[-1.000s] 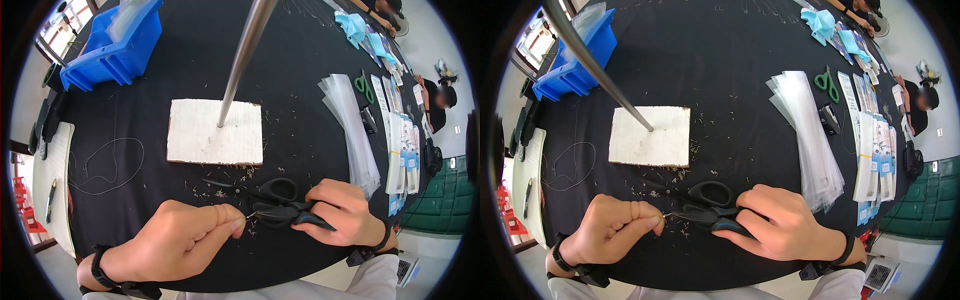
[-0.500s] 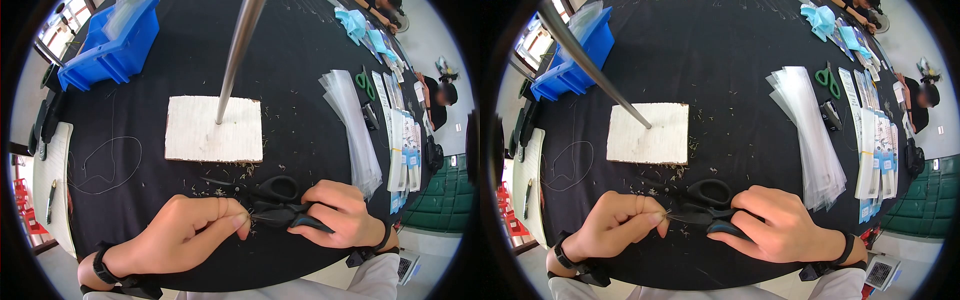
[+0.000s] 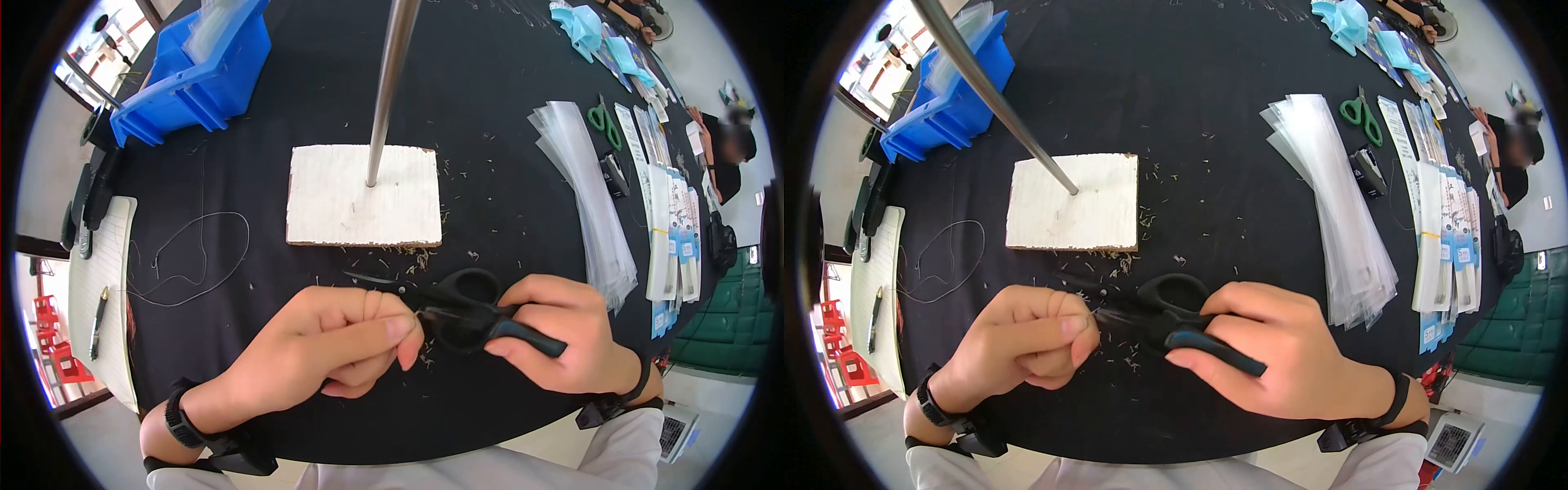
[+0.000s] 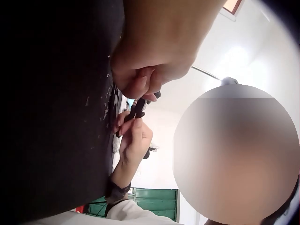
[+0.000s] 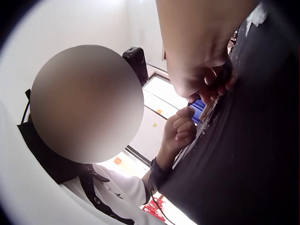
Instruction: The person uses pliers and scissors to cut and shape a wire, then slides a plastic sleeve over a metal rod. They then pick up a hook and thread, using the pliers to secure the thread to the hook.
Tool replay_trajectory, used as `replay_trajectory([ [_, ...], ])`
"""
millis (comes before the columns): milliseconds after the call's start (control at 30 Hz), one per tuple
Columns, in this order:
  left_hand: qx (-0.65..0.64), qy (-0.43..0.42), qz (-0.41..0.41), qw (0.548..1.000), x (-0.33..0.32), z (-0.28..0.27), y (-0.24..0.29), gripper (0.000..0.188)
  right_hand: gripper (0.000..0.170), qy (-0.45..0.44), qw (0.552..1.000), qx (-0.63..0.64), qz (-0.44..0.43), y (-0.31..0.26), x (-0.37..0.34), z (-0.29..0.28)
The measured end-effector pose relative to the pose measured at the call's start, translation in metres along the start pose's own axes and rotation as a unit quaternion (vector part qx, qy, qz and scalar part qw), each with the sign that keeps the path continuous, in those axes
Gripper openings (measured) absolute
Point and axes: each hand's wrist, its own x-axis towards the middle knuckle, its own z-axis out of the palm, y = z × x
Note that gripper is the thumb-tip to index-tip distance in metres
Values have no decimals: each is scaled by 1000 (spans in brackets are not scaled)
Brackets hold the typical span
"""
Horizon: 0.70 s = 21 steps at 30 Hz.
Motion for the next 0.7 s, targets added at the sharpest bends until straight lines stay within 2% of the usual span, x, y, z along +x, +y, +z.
replay_trajectory([
  [167, -47, 27, 41, 998, 5, -2, -6, 27, 14, 66, 998, 1, 23, 1, -1, 1],
  [467, -66, 93, 70, 991, 6, 3, -8, 25, 14, 76, 996, -3, 39, 4, -1, 1],
  [567, -82, 69, 58, 993, 4, 1, -5, 25, 14, 82, 996, 0, 43, 4, -1, 1],
  [667, -188, -72, 63, 977, 3, -16, -7, 26, 15, 85, 995, 5, 51, 2, -1, 2],
  [700, -192, -72, 65, 977, 3, -17, -7, 26, 16, 85, 995, 8, 55, 2, -1, 2],
])
